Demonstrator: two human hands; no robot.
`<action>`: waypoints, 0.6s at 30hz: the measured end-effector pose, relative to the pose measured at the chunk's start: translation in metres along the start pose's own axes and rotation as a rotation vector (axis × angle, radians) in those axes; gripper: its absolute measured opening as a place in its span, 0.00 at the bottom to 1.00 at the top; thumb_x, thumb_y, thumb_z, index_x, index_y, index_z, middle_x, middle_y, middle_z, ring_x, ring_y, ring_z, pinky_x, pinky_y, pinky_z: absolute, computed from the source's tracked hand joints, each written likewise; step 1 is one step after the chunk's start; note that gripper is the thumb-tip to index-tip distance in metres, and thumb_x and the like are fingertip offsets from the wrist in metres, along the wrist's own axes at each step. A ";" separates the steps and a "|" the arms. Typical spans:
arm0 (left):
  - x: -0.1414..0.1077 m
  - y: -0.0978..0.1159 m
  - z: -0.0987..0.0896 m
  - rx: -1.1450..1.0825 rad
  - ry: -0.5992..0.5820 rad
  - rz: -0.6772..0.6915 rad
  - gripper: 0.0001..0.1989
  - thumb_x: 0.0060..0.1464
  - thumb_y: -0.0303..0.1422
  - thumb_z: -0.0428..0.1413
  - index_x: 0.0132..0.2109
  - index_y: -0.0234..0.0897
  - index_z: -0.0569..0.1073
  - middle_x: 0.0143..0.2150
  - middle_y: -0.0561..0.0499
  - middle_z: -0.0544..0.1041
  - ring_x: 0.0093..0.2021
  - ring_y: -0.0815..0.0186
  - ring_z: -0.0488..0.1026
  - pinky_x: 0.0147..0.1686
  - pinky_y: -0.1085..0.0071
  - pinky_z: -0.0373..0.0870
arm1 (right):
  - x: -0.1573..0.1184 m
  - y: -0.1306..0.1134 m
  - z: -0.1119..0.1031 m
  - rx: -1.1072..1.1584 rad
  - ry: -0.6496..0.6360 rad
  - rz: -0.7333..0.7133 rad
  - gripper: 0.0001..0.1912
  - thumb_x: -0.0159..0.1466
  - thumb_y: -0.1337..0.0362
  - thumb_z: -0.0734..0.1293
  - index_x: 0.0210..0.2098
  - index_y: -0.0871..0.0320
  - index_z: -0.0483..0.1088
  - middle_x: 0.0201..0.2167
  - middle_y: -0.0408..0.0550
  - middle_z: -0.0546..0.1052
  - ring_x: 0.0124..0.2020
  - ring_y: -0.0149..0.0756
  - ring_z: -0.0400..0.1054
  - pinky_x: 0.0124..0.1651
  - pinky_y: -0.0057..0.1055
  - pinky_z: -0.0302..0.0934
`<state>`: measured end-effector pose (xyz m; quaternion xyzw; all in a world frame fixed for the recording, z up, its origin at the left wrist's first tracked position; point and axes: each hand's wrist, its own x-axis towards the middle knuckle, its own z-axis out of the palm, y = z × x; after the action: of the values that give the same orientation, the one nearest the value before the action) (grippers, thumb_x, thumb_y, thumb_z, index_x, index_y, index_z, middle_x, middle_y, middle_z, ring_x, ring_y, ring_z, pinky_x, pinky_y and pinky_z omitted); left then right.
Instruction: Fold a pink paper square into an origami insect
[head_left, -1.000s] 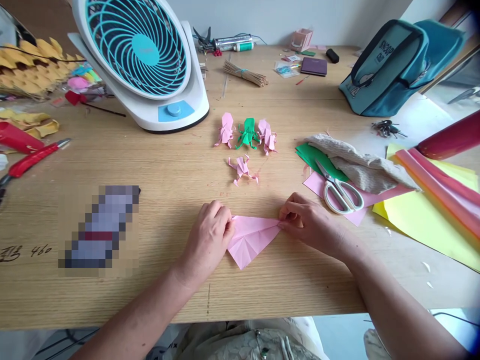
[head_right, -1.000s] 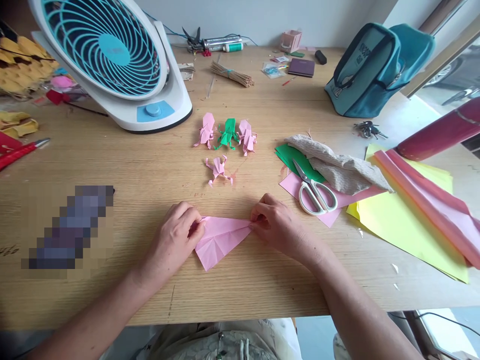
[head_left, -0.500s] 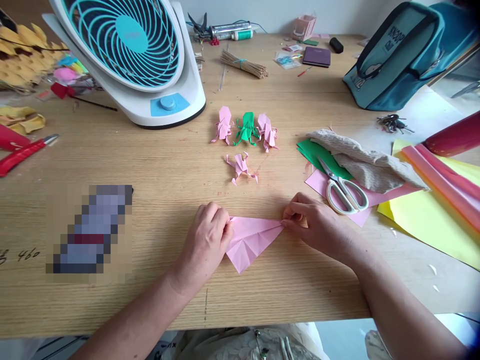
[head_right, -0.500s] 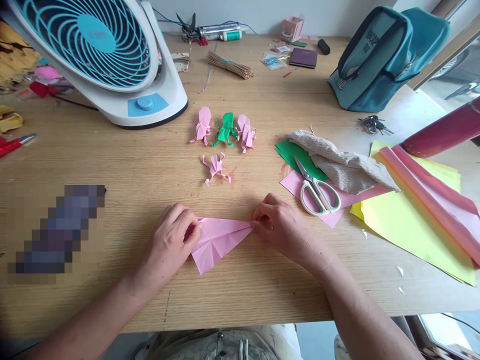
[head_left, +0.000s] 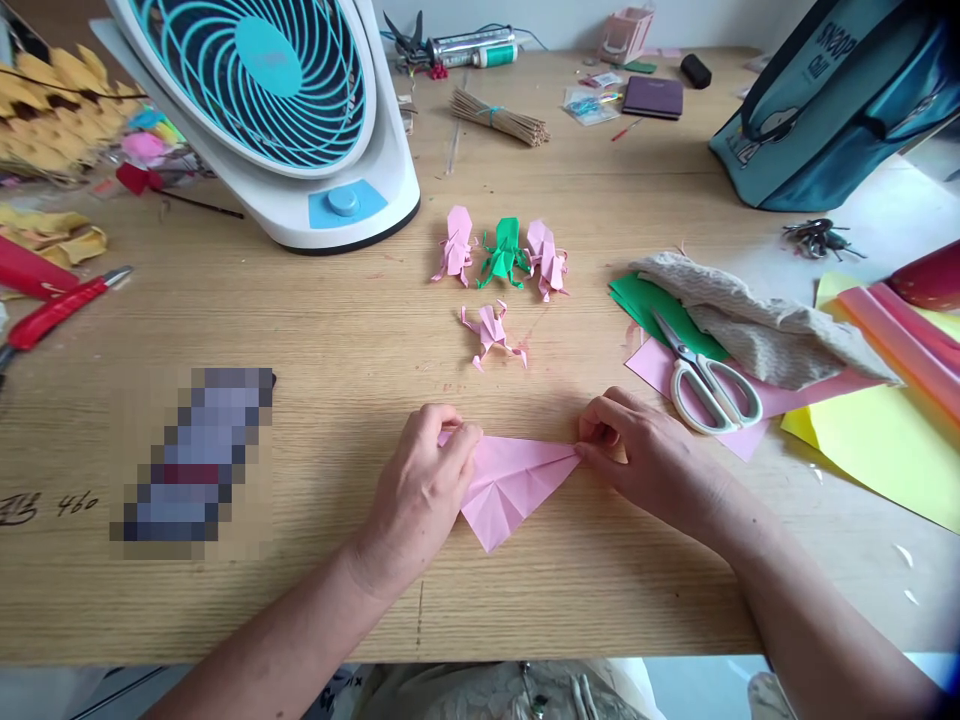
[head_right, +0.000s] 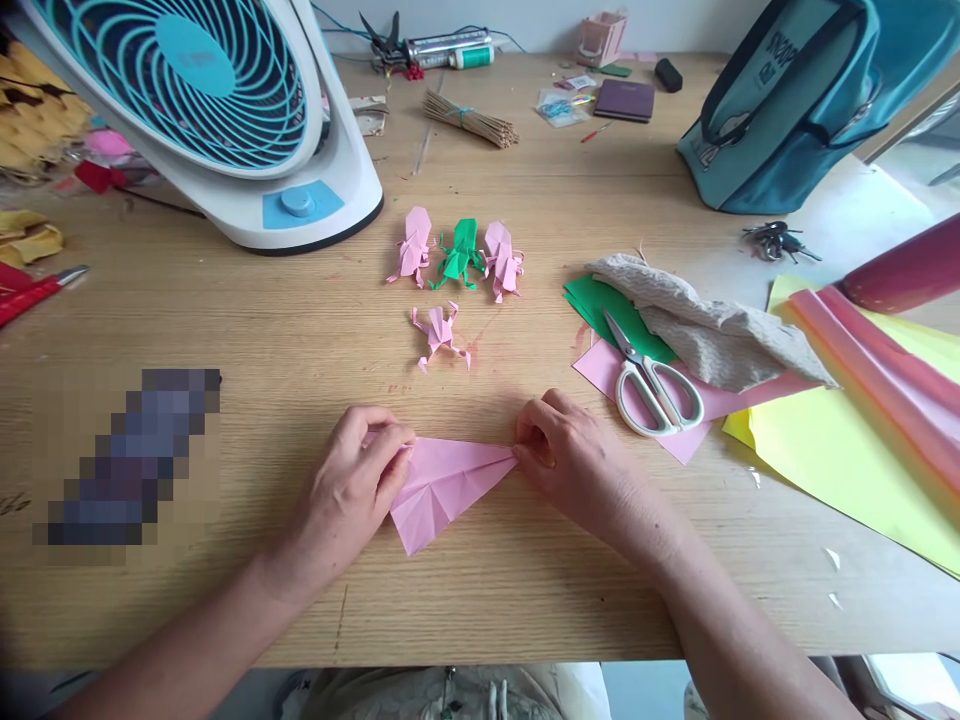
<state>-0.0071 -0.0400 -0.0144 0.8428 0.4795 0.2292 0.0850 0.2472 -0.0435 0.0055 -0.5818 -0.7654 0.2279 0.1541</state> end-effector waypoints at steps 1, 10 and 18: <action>-0.001 -0.001 0.000 0.009 -0.012 0.018 0.09 0.61 0.20 0.50 0.42 0.37 0.70 0.45 0.46 0.67 0.44 0.62 0.69 0.43 0.66 0.71 | 0.000 0.000 0.000 0.006 -0.001 0.002 0.06 0.61 0.71 0.66 0.30 0.55 0.65 0.30 0.45 0.70 0.27 0.31 0.66 0.30 0.28 0.59; -0.006 -0.001 -0.005 0.220 -0.100 0.371 0.11 0.64 0.21 0.47 0.43 0.31 0.74 0.41 0.43 0.73 0.44 0.58 0.68 0.45 0.60 0.72 | -0.004 -0.004 0.000 -0.112 0.057 -0.082 0.06 0.64 0.72 0.63 0.34 0.56 0.68 0.35 0.49 0.72 0.32 0.35 0.68 0.34 0.32 0.62; -0.030 0.004 0.002 0.299 -0.068 0.310 0.19 0.62 0.21 0.46 0.58 0.24 0.69 0.56 0.34 0.72 0.54 0.53 0.70 0.53 0.58 0.73 | -0.034 -0.058 0.040 -0.265 0.098 -0.519 0.18 0.70 0.69 0.59 0.57 0.67 0.68 0.56 0.64 0.73 0.54 0.51 0.68 0.53 0.47 0.67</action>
<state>-0.0161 -0.0676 -0.0244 0.9169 0.3697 0.1372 -0.0611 0.1885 -0.0955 0.0035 -0.3919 -0.9033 0.0504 0.1669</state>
